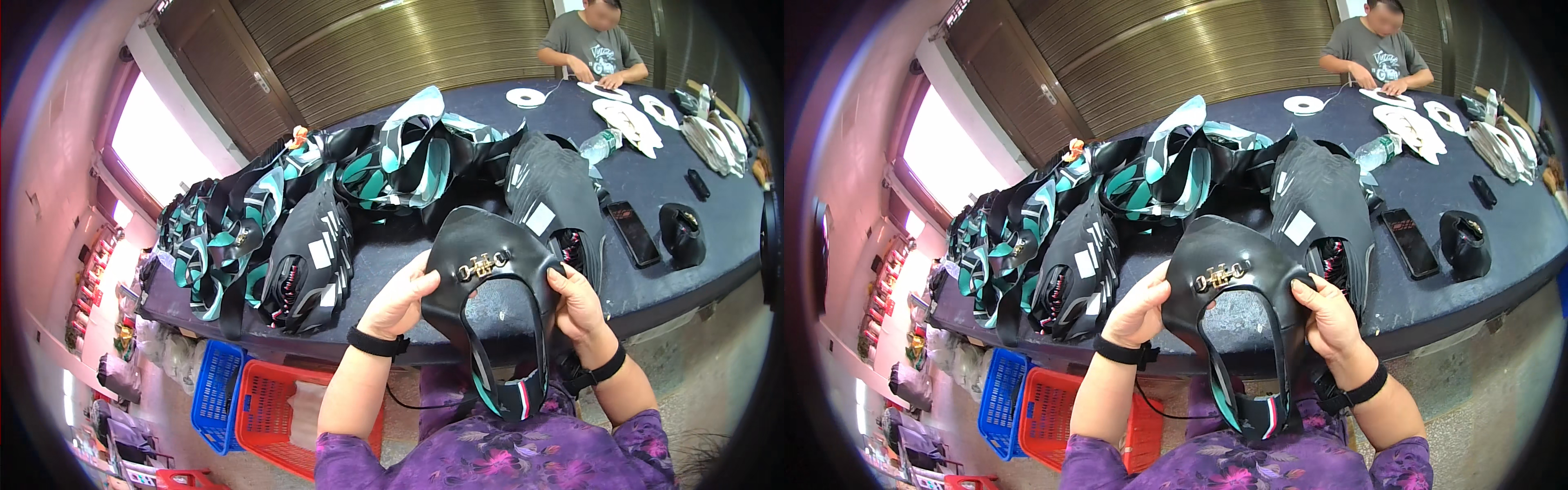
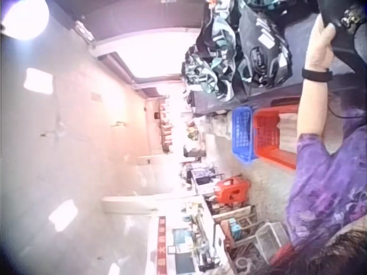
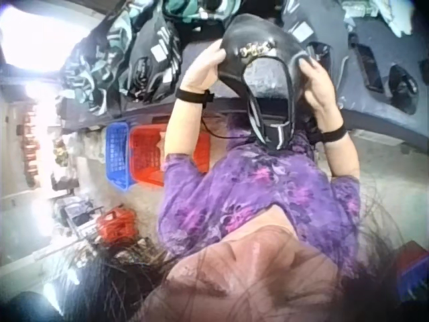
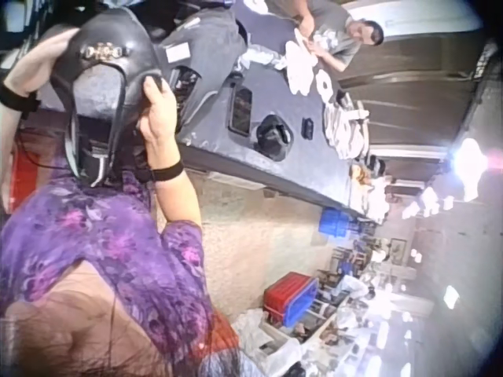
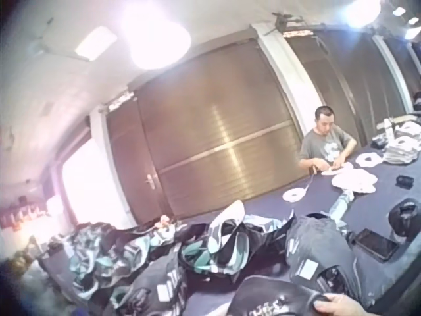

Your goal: The recorder is assembling shoe components, specifically checking and positioning inner linings and insoles on a manufacturing line.

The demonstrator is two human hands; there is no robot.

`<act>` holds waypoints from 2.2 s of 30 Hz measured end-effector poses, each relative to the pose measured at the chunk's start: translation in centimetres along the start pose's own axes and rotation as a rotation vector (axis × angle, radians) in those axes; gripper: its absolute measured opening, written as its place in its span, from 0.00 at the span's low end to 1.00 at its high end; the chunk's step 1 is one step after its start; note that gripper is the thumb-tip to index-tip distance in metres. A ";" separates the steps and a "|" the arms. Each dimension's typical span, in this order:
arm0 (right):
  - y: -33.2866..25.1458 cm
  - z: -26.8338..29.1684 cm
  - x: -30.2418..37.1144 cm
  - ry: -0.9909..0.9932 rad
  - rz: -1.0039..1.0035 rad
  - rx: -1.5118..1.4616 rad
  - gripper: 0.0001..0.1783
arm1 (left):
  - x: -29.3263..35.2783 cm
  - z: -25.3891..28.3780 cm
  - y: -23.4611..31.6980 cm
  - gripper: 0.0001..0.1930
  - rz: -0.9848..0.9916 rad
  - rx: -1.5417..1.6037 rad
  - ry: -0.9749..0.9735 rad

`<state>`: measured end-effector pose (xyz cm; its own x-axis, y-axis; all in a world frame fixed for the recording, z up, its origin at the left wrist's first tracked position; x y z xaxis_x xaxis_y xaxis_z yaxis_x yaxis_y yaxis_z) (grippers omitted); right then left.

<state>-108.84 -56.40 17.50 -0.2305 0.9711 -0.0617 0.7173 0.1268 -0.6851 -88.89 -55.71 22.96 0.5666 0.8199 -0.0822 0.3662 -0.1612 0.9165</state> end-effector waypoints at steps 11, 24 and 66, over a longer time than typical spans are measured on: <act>1.1 -1.2 0.4 -0.102 -0.043 -0.244 0.10 | 1.8 0.0 -2.6 0.45 -0.250 0.261 -0.116; 1.9 0.4 1.0 -0.222 -0.193 0.088 0.18 | 2.8 1.0 -5.3 0.23 0.150 0.443 0.020; 7.0 -1.8 1.6 -0.751 0.644 2.162 0.18 | 5.1 3.2 -7.7 0.25 -0.181 -1.718 0.185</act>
<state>-103.00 -53.59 13.89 -0.8047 0.5127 -0.2993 -0.5543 -0.8294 0.0695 -86.44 -52.03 14.24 0.4806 0.8267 -0.2925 -0.7967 0.5510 0.2482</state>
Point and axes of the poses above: each hand's wrist, its own x-axis away from the middle knuckle, its own z-axis out of the back of the hand, y = z × x, the point moved 6 cm from there along -x, towards the middle knuckle, and after that the axes turned 3 degrees about z, right-handed, at the moved point
